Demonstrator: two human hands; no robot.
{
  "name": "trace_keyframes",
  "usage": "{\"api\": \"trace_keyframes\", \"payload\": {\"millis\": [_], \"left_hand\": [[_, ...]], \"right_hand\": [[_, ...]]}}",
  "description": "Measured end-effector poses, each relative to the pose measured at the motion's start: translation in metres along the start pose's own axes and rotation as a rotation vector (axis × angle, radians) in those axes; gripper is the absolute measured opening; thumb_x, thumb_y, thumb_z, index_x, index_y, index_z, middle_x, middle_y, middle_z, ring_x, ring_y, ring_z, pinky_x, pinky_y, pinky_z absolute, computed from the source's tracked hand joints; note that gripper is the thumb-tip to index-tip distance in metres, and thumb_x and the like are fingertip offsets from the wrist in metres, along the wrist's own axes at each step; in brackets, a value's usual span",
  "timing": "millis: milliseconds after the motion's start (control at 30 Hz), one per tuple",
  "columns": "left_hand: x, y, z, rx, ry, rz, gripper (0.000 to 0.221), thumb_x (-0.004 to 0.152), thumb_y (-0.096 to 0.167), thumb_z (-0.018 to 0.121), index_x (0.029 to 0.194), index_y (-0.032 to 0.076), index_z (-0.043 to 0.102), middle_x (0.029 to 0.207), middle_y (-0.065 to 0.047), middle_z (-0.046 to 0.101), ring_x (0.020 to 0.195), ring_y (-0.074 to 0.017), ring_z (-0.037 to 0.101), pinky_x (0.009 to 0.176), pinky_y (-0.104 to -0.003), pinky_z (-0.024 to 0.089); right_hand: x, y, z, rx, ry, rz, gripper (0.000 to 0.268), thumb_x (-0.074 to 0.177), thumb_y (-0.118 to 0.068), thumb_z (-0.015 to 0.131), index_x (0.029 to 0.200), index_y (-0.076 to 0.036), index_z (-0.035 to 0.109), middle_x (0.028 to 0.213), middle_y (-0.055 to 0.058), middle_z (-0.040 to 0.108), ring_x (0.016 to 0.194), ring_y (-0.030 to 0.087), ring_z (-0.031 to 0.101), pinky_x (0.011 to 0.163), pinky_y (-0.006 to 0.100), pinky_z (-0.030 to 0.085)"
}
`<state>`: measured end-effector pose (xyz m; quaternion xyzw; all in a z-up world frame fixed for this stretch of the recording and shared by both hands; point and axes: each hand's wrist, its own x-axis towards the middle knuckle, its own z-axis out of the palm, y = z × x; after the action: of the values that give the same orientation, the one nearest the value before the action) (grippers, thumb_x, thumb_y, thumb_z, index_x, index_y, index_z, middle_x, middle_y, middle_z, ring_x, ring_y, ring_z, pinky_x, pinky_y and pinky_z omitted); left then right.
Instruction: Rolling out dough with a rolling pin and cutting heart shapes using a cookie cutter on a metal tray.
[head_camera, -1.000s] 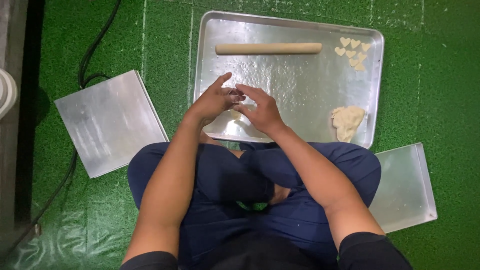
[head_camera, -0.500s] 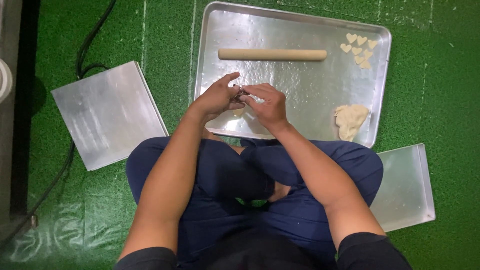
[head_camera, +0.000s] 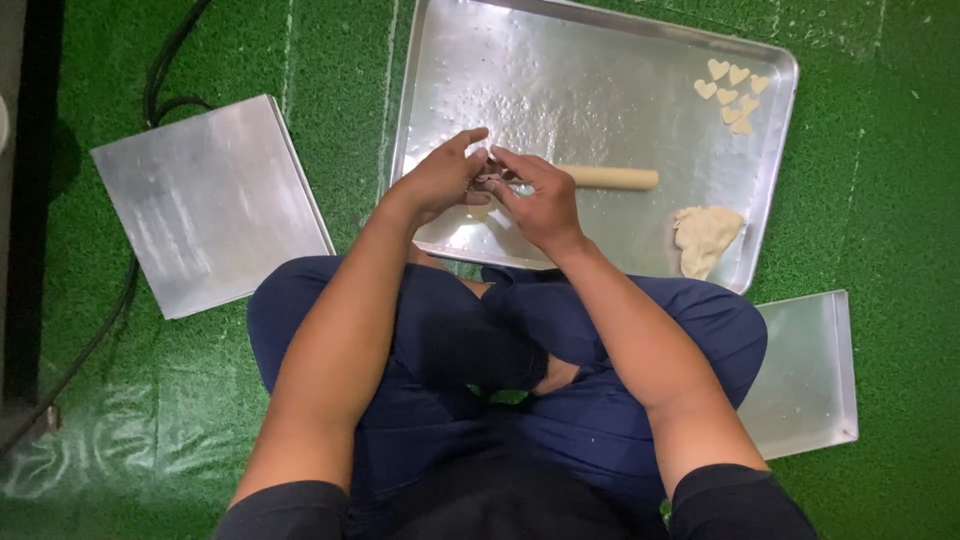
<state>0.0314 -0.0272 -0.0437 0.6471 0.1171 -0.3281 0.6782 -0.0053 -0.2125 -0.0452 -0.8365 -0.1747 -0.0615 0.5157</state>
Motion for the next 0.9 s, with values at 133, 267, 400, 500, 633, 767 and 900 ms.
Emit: {"api": "trace_keyframes", "payload": {"millis": [133, 267, 400, 500, 633, 767, 900], "left_hand": [[-0.006, 0.006, 0.004, -0.004, 0.007, -0.004, 0.054, 0.111, 0.023, 0.044, 0.161, 0.008, 0.031, 0.125, -0.023, 0.064, 0.109, -0.0313, 0.073, 0.096, -0.048, 0.063], [0.005, -0.004, 0.002, 0.275, 0.088, 0.076, 0.055, 0.110, 0.040, 0.043, 0.158, 0.013, 0.039, 0.121, -0.019, 0.070, 0.114, -0.0308, 0.071, 0.099, -0.047, 0.060], [0.057, -0.074, -0.021, 1.023, 0.241, 0.145, 0.062, 0.105, 0.044, 0.058, 0.149, 0.002, 0.051, 0.119, -0.031, 0.067, 0.116, -0.0459, 0.068, 0.092, -0.054, 0.057], [0.062, -0.104, -0.017, 1.155, 0.180, -0.058, 0.032, 0.093, 0.025, 0.070, 0.112, 0.000, 0.077, 0.095, -0.025, 0.075, 0.100, -0.0459, 0.074, 0.081, -0.061, 0.060], [0.082, -0.135, -0.012, 1.174, 0.091, -0.090, 0.026, 0.090, 0.022, 0.075, 0.103, 0.001, 0.079, 0.094, -0.024, 0.075, 0.100, -0.0447, 0.074, 0.082, -0.058, 0.059], [0.082, -0.139, -0.008, 1.133, 0.075, -0.141, 0.021, 0.084, 0.014, 0.080, 0.101, 0.002, 0.080, 0.094, -0.024, 0.075, 0.099, -0.0451, 0.074, 0.083, -0.058, 0.059], [0.061, -0.113, -0.019, 0.987, 0.107, -0.197, 0.019, 0.084, 0.006, 0.077, 0.100, -0.004, 0.077, 0.098, -0.027, 0.074, 0.106, -0.0482, 0.071, 0.087, -0.061, 0.058]], "right_hand": [[0.004, -0.010, -0.003, -0.006, -0.019, -0.078, 0.042, 0.084, -0.003, 0.088, 0.123, -0.009, 0.076, 0.102, 0.012, 0.078, 0.089, 0.029, 0.077, 0.081, 0.038, 0.061], [0.003, 0.010, -0.002, -0.030, -0.022, -0.055, 0.041, 0.077, -0.004, 0.091, 0.115, -0.008, 0.077, 0.096, 0.011, 0.077, 0.080, 0.026, 0.075, 0.076, 0.035, 0.060], [0.007, 0.017, -0.011, -0.062, 0.034, -0.035, 0.035, 0.078, -0.006, 0.090, 0.109, -0.005, 0.074, 0.089, 0.012, 0.075, 0.073, 0.026, 0.071, 0.069, 0.034, 0.059], [0.006, 0.032, -0.012, -0.054, 0.032, 0.151, 0.038, 0.080, -0.005, 0.088, 0.115, -0.005, 0.072, 0.097, 0.014, 0.076, 0.082, 0.025, 0.073, 0.078, 0.033, 0.061], [0.002, 0.056, -0.002, -0.087, -0.032, 0.284, 0.039, 0.081, -0.003, 0.086, 0.118, -0.003, 0.073, 0.101, 0.017, 0.075, 0.088, 0.030, 0.074, 0.082, 0.036, 0.061], [0.003, 0.066, 0.020, -0.205, -0.156, 0.373, 0.042, 0.079, -0.006, 0.081, 0.120, -0.007, 0.075, 0.105, 0.017, 0.076, 0.093, 0.035, 0.074, 0.083, 0.042, 0.062], [0.014, 0.057, 0.038, -0.318, -0.276, 0.484, 0.040, 0.084, -0.010, 0.072, 0.124, -0.016, 0.074, 0.106, 0.005, 0.074, 0.096, 0.023, 0.073, 0.086, 0.034, 0.060]]}}
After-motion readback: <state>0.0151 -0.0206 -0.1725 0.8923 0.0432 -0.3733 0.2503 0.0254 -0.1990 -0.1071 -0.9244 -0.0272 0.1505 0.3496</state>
